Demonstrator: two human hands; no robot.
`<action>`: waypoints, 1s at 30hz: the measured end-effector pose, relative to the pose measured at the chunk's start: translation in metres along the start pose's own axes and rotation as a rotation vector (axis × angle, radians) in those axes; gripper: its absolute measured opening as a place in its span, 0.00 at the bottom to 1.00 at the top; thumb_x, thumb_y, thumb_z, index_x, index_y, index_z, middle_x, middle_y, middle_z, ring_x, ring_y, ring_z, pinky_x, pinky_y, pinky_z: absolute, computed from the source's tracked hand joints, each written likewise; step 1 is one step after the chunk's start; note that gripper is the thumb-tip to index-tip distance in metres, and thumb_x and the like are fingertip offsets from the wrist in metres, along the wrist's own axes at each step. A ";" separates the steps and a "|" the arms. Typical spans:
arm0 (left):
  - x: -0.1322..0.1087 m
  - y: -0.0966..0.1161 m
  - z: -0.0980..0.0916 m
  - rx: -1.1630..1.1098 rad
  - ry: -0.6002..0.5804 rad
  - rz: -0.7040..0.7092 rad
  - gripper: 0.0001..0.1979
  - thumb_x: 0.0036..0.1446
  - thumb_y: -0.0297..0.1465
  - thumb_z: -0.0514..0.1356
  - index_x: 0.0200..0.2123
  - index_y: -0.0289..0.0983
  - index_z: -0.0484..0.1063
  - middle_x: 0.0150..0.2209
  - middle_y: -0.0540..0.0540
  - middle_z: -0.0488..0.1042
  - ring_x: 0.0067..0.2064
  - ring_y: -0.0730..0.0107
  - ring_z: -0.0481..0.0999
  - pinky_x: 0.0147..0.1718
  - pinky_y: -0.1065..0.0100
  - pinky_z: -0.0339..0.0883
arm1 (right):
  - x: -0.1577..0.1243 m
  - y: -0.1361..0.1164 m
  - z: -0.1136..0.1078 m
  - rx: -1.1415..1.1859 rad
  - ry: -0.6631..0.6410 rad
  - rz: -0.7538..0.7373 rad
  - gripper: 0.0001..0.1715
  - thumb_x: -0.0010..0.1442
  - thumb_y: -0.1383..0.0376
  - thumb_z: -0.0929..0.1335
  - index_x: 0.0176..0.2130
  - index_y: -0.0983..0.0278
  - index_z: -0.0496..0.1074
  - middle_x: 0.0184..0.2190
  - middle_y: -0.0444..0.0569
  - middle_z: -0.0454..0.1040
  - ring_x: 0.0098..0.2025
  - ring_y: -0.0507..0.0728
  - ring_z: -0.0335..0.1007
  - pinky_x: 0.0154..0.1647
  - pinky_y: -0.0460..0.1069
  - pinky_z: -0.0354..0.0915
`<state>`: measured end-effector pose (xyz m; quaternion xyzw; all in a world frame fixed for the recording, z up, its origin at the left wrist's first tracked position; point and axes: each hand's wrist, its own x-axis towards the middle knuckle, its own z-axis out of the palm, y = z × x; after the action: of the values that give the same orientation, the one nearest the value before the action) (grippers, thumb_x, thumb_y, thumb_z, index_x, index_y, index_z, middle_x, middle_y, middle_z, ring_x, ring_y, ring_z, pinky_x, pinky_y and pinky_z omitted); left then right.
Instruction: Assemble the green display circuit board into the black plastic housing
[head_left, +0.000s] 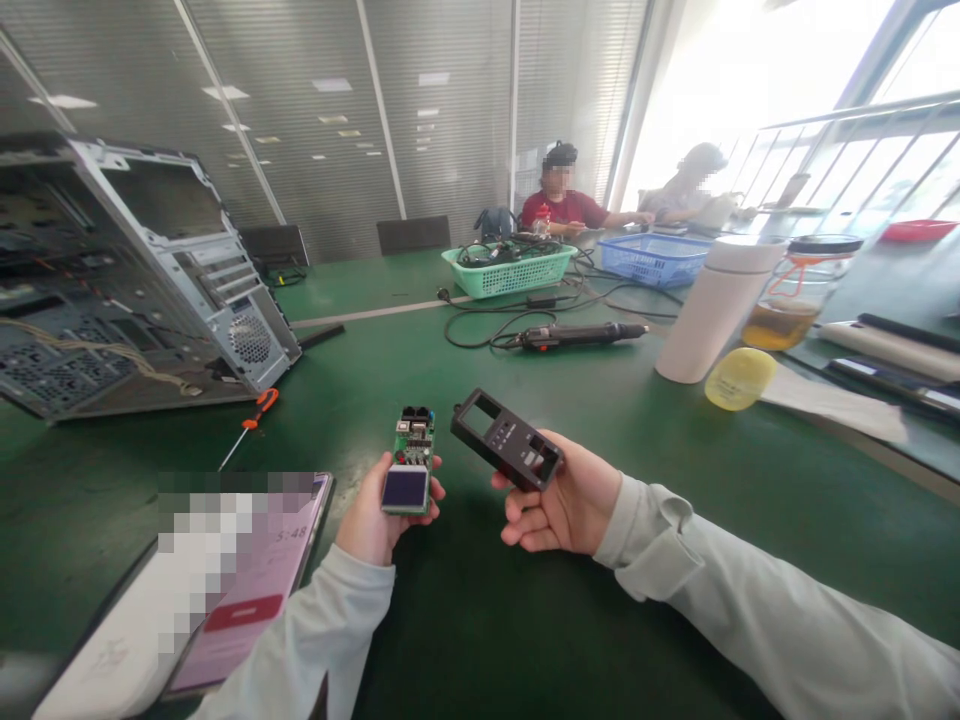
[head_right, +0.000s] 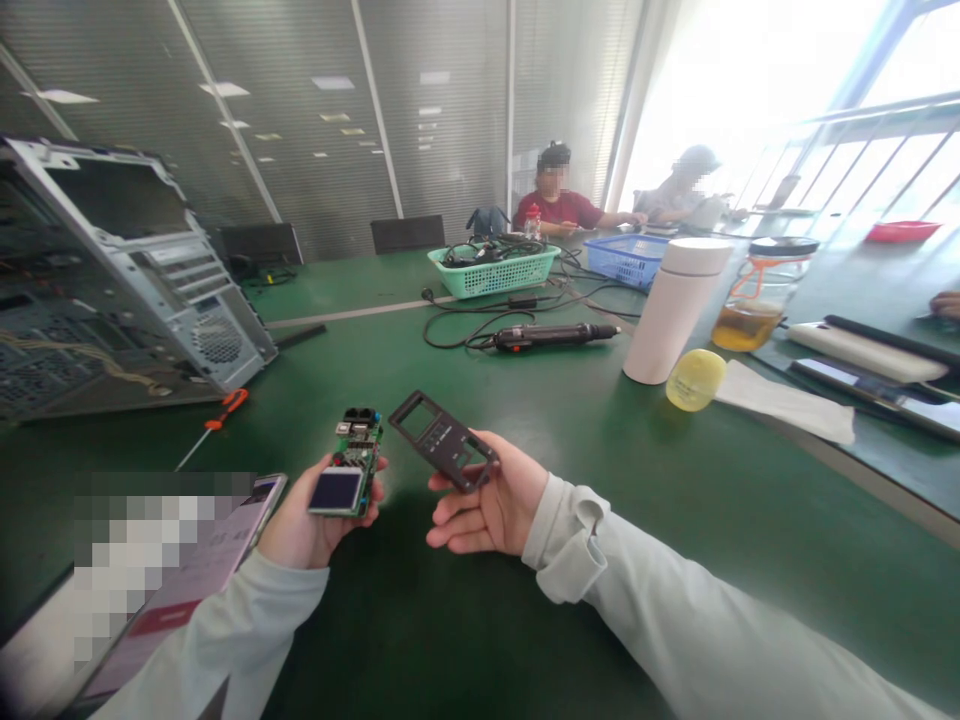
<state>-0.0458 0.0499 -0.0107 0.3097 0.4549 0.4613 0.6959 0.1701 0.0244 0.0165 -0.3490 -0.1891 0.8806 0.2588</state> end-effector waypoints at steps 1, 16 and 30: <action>0.000 0.000 0.000 0.002 0.014 -0.004 0.23 0.58 0.38 0.46 0.35 0.28 0.75 0.16 0.44 0.72 0.15 0.68 0.69 0.14 0.70 0.60 | 0.001 0.000 -0.002 0.001 -0.024 0.007 0.43 0.67 0.48 0.41 0.37 0.71 0.67 0.25 0.54 0.70 0.30 0.60 0.73 0.26 0.47 0.68; -0.004 0.003 0.004 -0.003 0.044 0.013 0.22 0.58 0.37 0.46 0.35 0.28 0.75 0.16 0.44 0.72 0.15 0.69 0.69 0.14 0.71 0.61 | 0.004 0.003 0.004 -0.080 -0.040 0.037 0.44 0.66 0.46 0.39 0.37 0.71 0.66 0.26 0.53 0.69 0.27 0.56 0.71 0.24 0.44 0.67; -0.010 0.006 0.003 -0.030 -0.017 0.030 0.20 0.58 0.36 0.48 0.35 0.27 0.75 0.20 0.42 0.74 0.17 0.70 0.71 0.16 0.72 0.64 | -0.100 0.016 -0.102 -1.132 1.189 -0.765 0.32 0.49 0.43 0.66 0.45 0.61 0.62 0.39 0.55 0.68 0.36 0.62 0.65 0.40 0.58 0.62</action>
<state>-0.0468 0.0426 -0.0008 0.3100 0.4373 0.4756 0.6975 0.2997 -0.0317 -0.0094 -0.7347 -0.5319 0.1844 0.3785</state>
